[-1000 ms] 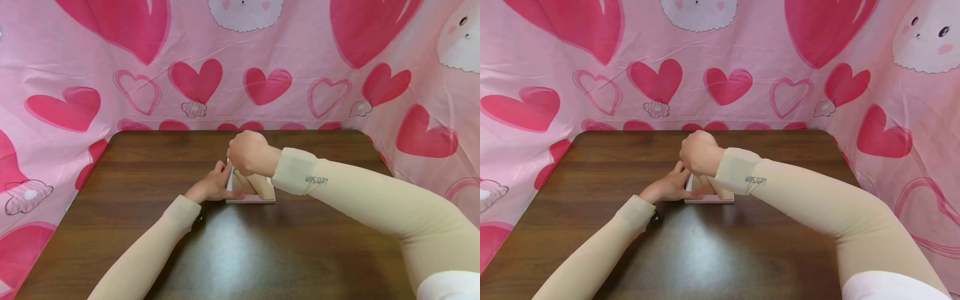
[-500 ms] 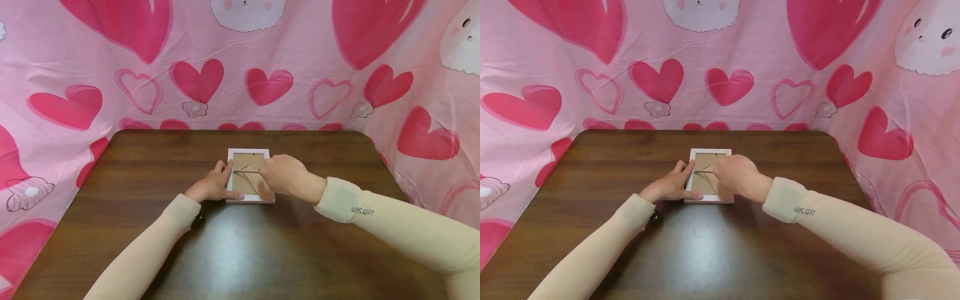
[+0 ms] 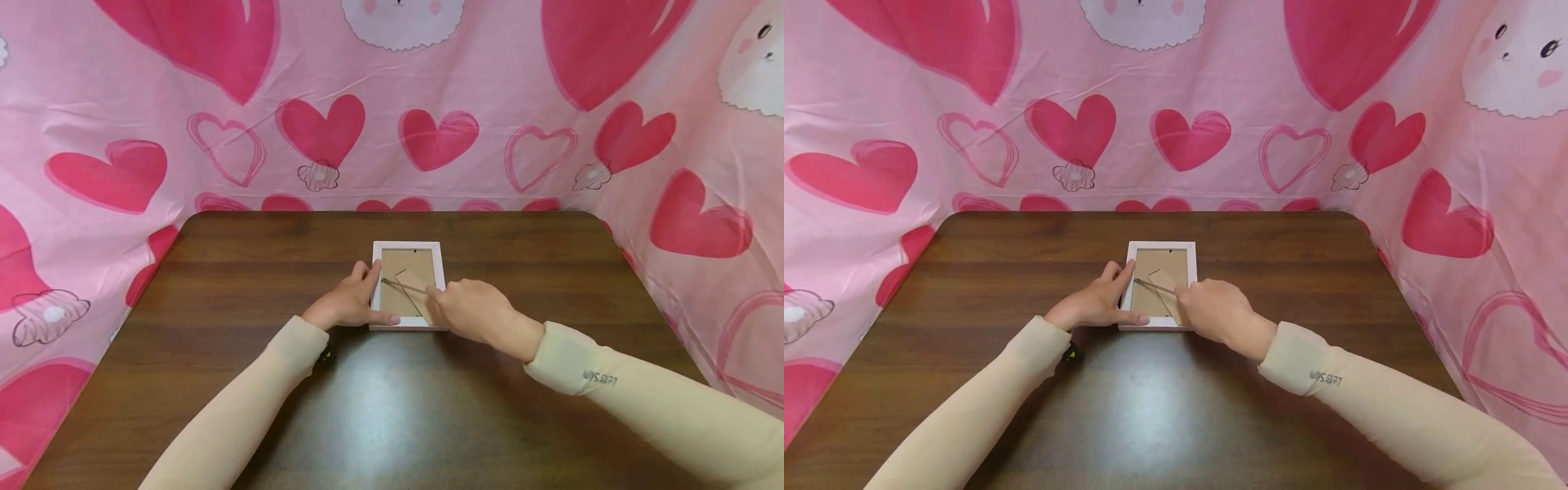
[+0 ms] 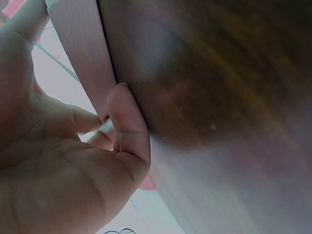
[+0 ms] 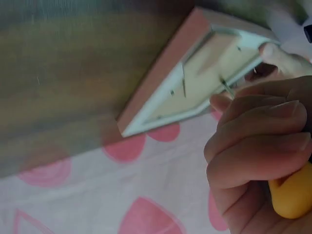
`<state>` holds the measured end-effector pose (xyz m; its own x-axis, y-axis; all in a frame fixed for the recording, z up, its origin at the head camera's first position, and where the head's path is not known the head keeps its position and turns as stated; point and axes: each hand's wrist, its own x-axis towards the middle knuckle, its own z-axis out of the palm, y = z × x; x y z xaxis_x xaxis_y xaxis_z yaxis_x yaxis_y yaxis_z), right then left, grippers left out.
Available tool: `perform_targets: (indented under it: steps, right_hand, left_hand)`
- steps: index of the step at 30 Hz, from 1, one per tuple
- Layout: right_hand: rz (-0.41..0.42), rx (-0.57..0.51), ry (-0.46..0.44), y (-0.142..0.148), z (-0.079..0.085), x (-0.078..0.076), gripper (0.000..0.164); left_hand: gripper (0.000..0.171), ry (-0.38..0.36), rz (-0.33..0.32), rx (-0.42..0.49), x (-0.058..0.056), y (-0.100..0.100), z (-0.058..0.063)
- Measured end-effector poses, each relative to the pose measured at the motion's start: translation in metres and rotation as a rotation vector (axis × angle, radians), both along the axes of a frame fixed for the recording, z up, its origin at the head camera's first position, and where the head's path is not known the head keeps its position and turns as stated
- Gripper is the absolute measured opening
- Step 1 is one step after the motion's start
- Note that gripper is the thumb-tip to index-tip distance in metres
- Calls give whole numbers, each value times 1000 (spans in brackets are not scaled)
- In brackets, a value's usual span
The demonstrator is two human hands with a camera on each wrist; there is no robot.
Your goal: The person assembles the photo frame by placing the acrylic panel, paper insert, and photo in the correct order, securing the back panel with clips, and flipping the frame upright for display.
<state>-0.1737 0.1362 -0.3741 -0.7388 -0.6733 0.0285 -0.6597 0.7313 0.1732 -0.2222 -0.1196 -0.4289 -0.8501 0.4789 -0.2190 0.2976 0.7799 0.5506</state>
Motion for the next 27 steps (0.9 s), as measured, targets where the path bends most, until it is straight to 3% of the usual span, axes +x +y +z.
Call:
perform_targets:
  steps: [8,13,21,27]
  right_hand:
    - [-20,-131,-4,7,-26,11,21]
    - [-18,-194,74,4,-37,20,20]
    - [-20,-205,209,3,-50,30,27]
    - [-46,-204,183,5,-54,29,37]
  left_hand:
    - [129,-25,15,-8,-5,2,-6]
    - [127,-22,13,-7,2,1,4]
    - [125,-11,9,-14,5,1,6]
    - [125,-15,6,-6,5,0,9]
